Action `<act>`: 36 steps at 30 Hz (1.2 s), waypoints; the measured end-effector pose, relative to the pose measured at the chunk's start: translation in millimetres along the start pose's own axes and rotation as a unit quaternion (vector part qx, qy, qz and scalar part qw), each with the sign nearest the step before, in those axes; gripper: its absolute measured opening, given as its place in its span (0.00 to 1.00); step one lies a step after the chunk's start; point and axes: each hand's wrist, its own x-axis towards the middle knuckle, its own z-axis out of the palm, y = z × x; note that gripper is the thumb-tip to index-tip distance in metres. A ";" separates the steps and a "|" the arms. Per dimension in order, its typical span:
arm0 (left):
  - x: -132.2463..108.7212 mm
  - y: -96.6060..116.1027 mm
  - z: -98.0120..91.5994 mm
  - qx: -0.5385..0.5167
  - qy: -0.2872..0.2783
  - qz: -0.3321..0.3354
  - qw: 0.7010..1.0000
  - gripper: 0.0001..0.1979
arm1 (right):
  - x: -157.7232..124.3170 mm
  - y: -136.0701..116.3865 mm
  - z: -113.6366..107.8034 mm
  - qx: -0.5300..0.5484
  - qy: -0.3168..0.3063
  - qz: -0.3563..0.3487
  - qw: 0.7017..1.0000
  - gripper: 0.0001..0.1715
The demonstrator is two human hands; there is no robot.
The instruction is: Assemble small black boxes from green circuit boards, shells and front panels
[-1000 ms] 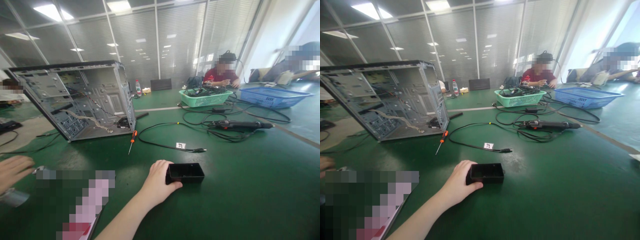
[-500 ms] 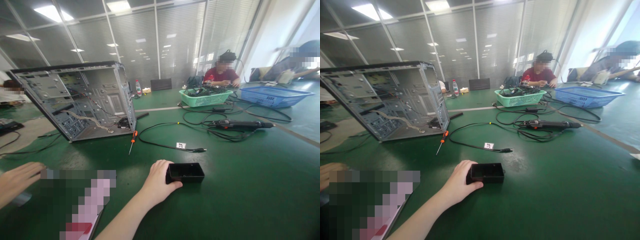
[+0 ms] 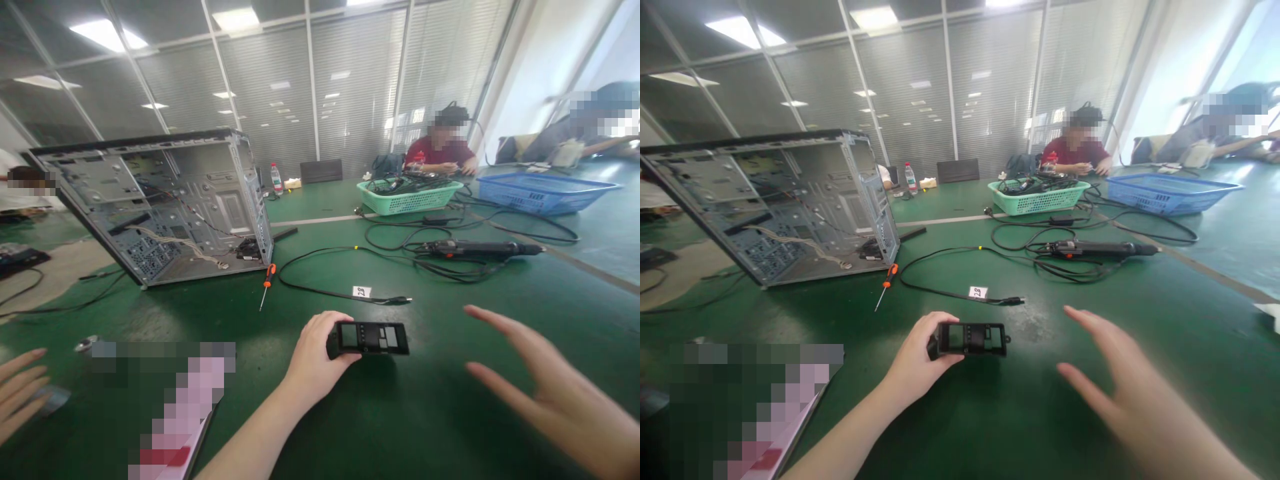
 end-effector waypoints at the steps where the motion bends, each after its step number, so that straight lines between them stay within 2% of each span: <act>1: 0.1 0.4 -0.9 -0.001 0.007 0.009 1.000 0.20 | 7.5 -17.0 10.6 0.016 -0.061 -0.034 0.997 0.36; 2: 0.3 0.5 -1.7 -0.003 0.015 0.018 1.000 0.20 | 15.2 -34.6 21.2 0.037 -0.089 -0.051 0.994 0.36; 4: 0.8 -0.2 -2.8 -0.010 0.037 0.032 0.999 0.19 | 30.1 -66.1 39.9 0.100 -0.101 -0.053 0.988 0.31; 6: 1.3 -1.4 -3.5 -0.018 0.067 0.020 0.997 0.19 | 42.0 -86.2 53.1 0.170 -0.104 -0.011 0.980 0.27; 9: 0.7 -2.3 -3.6 -0.035 0.097 -0.026 0.994 0.23 | 51.4 -93.8 62.0 0.296 -0.093 0.065 0.948 0.30; 11: -0.5 -2.0 -2.8 -0.066 0.082 -0.054 0.993 0.25 | 52.4 -90.6 63.0 0.380 -0.108 0.128 0.910 0.34; 13: -1.9 -1.6 -1.5 -0.113 0.046 -0.076 0.990 0.24 | 50.6 -87.1 62.3 0.437 -0.148 0.205 0.863 0.34; 15: -2.7 -1.8 -0.1 -0.162 0.006 -0.091 0.983 0.20 | 47.5 -86.4 61.1 0.494 -0.184 0.278 0.803 0.30; 17: -2.6 -2.1 0.9 -0.201 -0.022 -0.106 0.974 0.21 | 44.5 -88.7 59.5 0.566 -0.207 0.335 0.724 0.26; 19: -1.6 -2.2 1.4 -0.221 -0.032 -0.126 0.967 0.25 | 42.8 -92.3 57.2 0.634 -0.235 0.371 0.637 0.26; 20: -0.9 -2.1 1.5 -0.226 -0.031 -0.135 0.964 0.27 | 42.5 -93.9 55.9 0.655 -0.248 0.382 0.603 0.26; 23: 0.9 -0.9 1.0 -0.233 -0.022 -0.150 0.961 0.32 | 43.4 -95.4 53.0 0.681 -0.255 0.423 0.541 0.22; 27: 2.1 0.4 0.2 -0.242 -0.024 -0.166 0.956 0.33 | 46.3 -91.6 52.2 0.693 -0.236 0.477 0.487 0.19; 29: 2.7 -0.5 0.3 -0.250 -0.020 -0.169 0.953 0.34 | 47.2 -89.7 52.1 0.699 -0.241 0.480 0.472 0.18; 32: 4.1 -4.0 1.3 -0.262 -0.014 -0.173 0.949 0.35 | 47.3 -89.1 51.2 0.708 -0.250 0.472 0.461 0.18; 36: 5.7 -8.2 2.0 -0.273 -0.003 -0.185 0.944 0.35 | 47.2 -91.6 49.2 0.715 -0.246 0.463 0.463 0.16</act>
